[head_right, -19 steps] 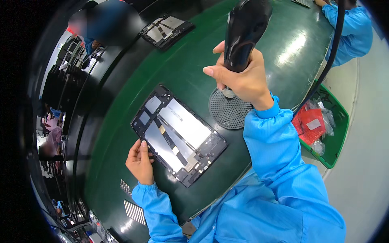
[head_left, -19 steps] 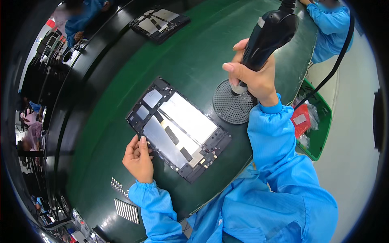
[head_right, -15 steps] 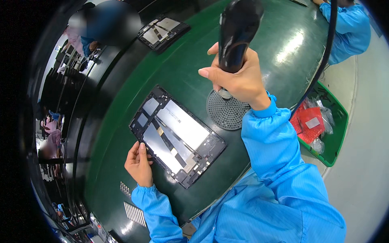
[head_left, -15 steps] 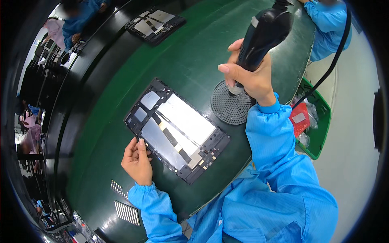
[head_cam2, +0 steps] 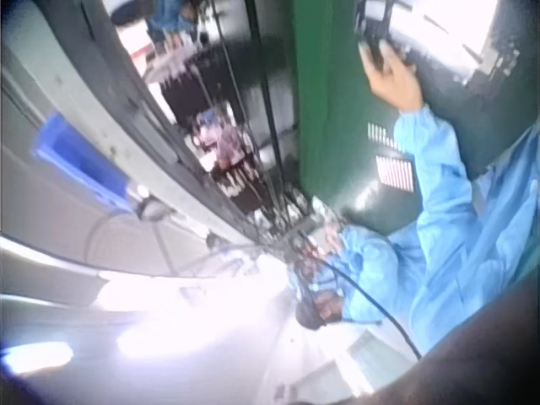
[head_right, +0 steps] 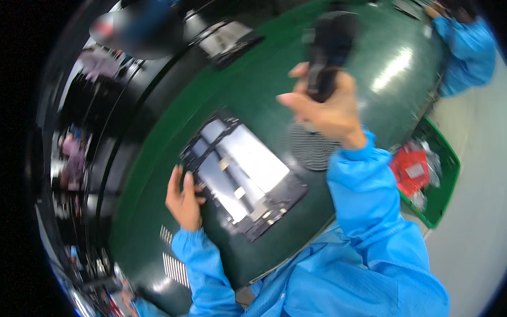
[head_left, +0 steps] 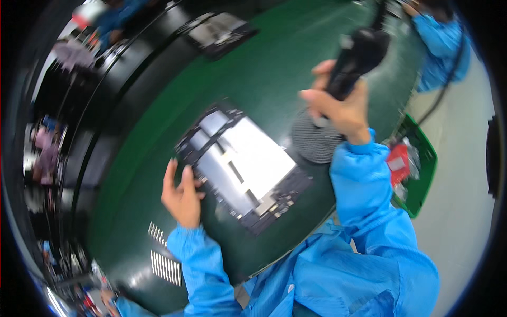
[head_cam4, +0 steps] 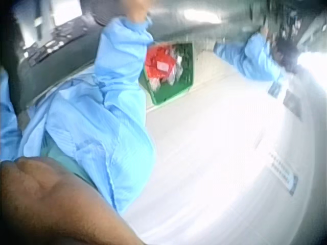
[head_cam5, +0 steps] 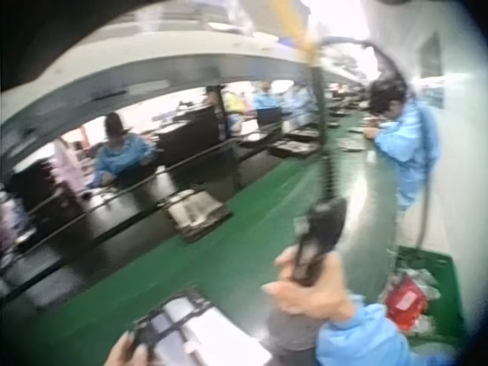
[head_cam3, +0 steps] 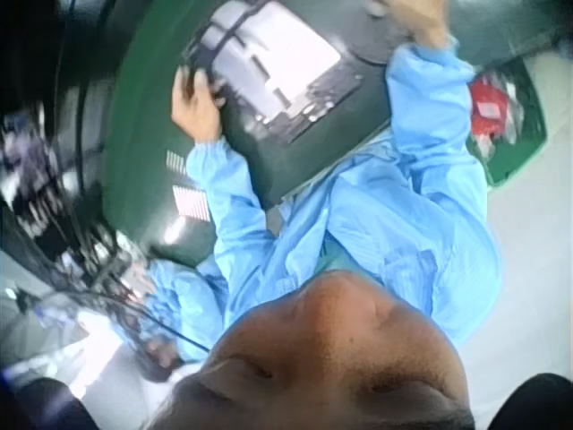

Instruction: Installing components and screws into a tablet or mobile device chassis using an electric screwdriver.

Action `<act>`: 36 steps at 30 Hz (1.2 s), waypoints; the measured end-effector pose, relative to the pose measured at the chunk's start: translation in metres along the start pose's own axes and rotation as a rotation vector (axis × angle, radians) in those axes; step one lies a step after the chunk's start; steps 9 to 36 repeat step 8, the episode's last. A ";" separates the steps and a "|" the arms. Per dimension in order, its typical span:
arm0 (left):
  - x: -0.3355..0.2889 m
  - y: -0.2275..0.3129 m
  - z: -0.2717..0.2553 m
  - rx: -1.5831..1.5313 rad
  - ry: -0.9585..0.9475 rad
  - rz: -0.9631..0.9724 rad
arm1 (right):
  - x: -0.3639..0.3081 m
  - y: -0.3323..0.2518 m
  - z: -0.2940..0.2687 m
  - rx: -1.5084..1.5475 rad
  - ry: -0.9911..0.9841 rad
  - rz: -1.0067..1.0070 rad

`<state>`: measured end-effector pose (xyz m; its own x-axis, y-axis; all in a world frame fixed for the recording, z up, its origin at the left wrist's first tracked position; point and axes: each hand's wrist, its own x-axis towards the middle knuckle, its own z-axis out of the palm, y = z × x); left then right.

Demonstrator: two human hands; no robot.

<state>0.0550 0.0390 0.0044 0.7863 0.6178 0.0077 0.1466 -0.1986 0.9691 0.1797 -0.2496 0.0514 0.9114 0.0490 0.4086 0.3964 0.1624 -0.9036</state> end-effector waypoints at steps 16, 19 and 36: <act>0.033 -0.013 -0.001 0.311 -0.188 0.185 | -0.010 -0.039 0.049 0.302 -0.173 -0.239; 0.033 -0.013 -0.001 0.311 -0.188 0.185 | -0.010 -0.039 0.049 0.302 -0.173 -0.239; 0.033 -0.013 -0.001 0.311 -0.188 0.185 | -0.010 -0.039 0.049 0.302 -0.173 -0.239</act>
